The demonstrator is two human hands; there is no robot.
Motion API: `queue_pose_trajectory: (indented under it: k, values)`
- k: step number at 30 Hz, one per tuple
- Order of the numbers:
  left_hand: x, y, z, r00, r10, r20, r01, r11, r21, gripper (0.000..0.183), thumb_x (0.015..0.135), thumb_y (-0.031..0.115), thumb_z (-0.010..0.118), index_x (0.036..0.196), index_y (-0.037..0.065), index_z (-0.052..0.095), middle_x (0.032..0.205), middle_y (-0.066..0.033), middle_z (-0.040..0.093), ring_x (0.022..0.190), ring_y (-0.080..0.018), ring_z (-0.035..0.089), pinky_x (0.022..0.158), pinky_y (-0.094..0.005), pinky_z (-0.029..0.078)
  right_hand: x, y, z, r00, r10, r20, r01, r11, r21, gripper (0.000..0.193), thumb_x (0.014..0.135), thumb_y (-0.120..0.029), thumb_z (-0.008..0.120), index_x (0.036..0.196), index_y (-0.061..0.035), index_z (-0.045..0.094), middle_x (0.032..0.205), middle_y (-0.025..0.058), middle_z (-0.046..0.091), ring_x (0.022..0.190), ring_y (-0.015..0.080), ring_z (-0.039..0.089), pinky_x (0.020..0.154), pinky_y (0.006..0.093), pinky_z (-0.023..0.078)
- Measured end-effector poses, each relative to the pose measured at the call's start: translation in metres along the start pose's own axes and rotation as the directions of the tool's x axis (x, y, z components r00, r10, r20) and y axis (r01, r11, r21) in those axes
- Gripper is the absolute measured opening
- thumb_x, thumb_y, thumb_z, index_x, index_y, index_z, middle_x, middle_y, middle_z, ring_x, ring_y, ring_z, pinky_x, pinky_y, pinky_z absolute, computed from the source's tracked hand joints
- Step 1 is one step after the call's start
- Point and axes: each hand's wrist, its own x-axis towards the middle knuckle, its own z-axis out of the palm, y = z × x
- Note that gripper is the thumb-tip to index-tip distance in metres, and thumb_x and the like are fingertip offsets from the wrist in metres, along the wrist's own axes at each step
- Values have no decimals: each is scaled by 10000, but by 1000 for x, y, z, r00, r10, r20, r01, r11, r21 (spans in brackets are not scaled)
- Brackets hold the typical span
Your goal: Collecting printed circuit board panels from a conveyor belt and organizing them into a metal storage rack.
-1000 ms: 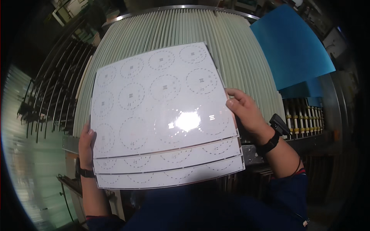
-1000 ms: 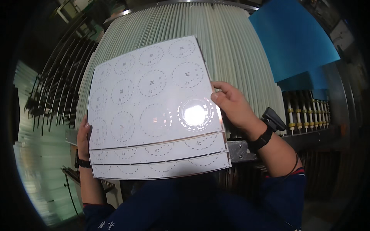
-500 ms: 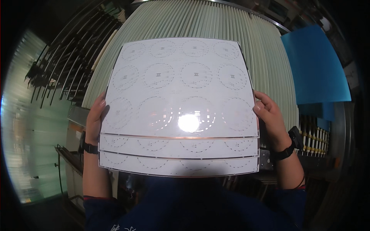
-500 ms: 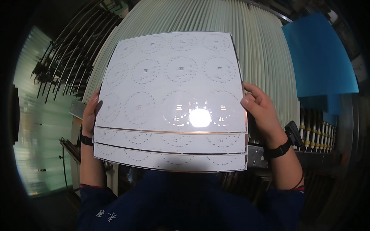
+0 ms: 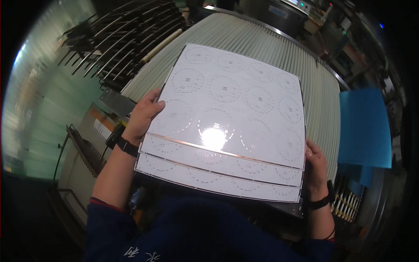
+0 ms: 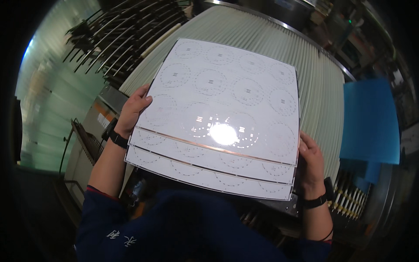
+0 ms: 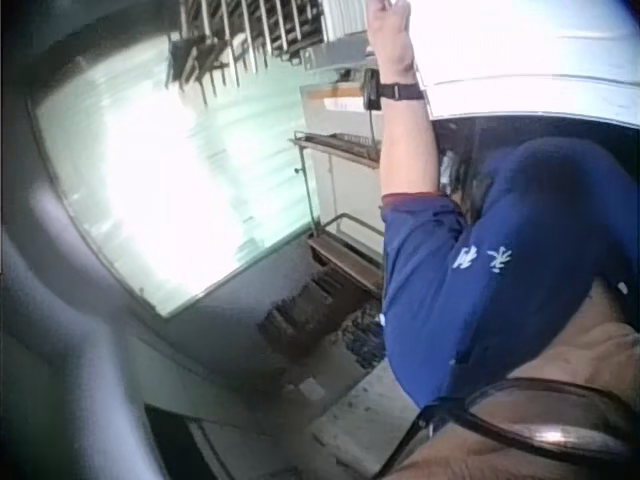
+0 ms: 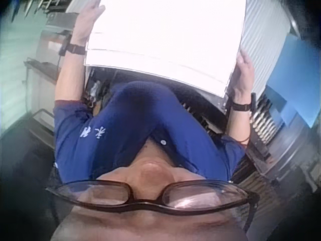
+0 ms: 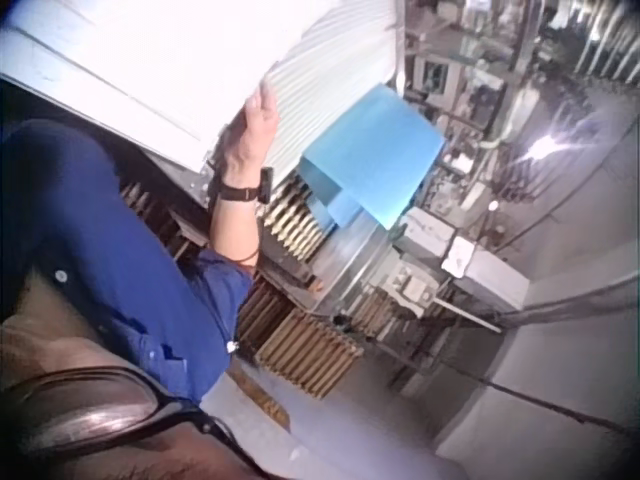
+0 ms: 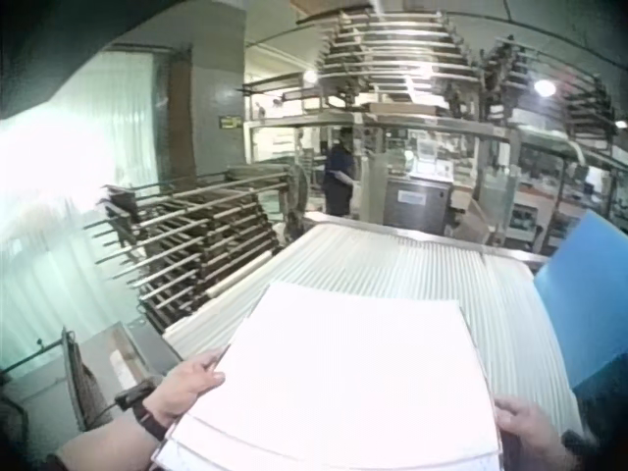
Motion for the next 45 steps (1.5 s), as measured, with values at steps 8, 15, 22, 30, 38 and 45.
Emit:
queue_pose_trajectory:
  k: [8, 15, 22, 30, 38, 45]
  values:
    - [-46, 9, -10, 977, 150, -149, -177, 967, -184, 520, 976, 71, 547, 1468, -40, 423, 1342, -162, 609, 1175, -199, 633, 1013, -324, 502, -12, -5, 23, 932, 66, 356, -100, 992, 79, 974, 771, -209, 828, 1547, 16, 284, 1439, 168, 527, 1307, 267, 544, 1101, 392, 430]
    - [-123, 40, 8, 904, 302, -303, -352, 928, -125, 494, 989, 69, 522, 1469, -10, 440, 1343, -131, 614, 1206, -203, 614, 1033, -342, 487, 13, -15, 28, 905, 79, 418, -64, 997, -49, 1023, 734, -123, 845, 1562, 5, 257, 1508, 154, 455, 1341, 264, 509, 1110, 383, 416]
    - [-198, 39, 79, 670, 556, -492, -591, 800, 99, 479, 1002, 64, 503, 1472, 13, 432, 1355, -148, 597, 1220, -216, 600, 1051, -366, 475, 88, -25, 22, 813, -11, 583, 45, 998, -44, 389, 881, -171, 749, 1186, 32, 618, 1094, 108, 706, 987, 190, 680, 910, 317, 532]
    - [-216, -21, 137, 384, 763, -521, -714, 602, 356, 519, 981, 41, 517, 1479, -24, 386, 1333, -165, 594, 1236, -236, 583, 1075, -379, 459, 156, -21, 12, 595, -97, 798, 339, 930, -140, 668, 832, -127, 790, 1403, 35, 483, 1292, 115, 625, 1160, 201, 608, 989, 338, 488]
    - [-242, -34, 119, 260, 697, -668, -473, 695, 542, 264, 1028, 164, 574, 1240, 25, 502, 1168, -97, 626, 1065, -191, 639, 892, -326, 541, 223, -23, 52, 233, -659, 715, 814, 534, 227, 465, 926, 94, 645, 1369, -3, 544, 1221, 103, 665, 1139, 169, 622, 983, 296, 492]
    - [-342, -115, 46, 83, 826, -558, -584, 494, 644, 463, 1097, 316, 424, 1498, 88, 381, 1549, -69, 400, 1400, -244, 409, 1180, -463, 306, 158, 58, 134, 44, -666, 745, 913, 330, 241, 373, 911, 150, 624, 1265, 31, 607, 1130, 98, 689, 1024, 153, 648, 906, 296, 544]
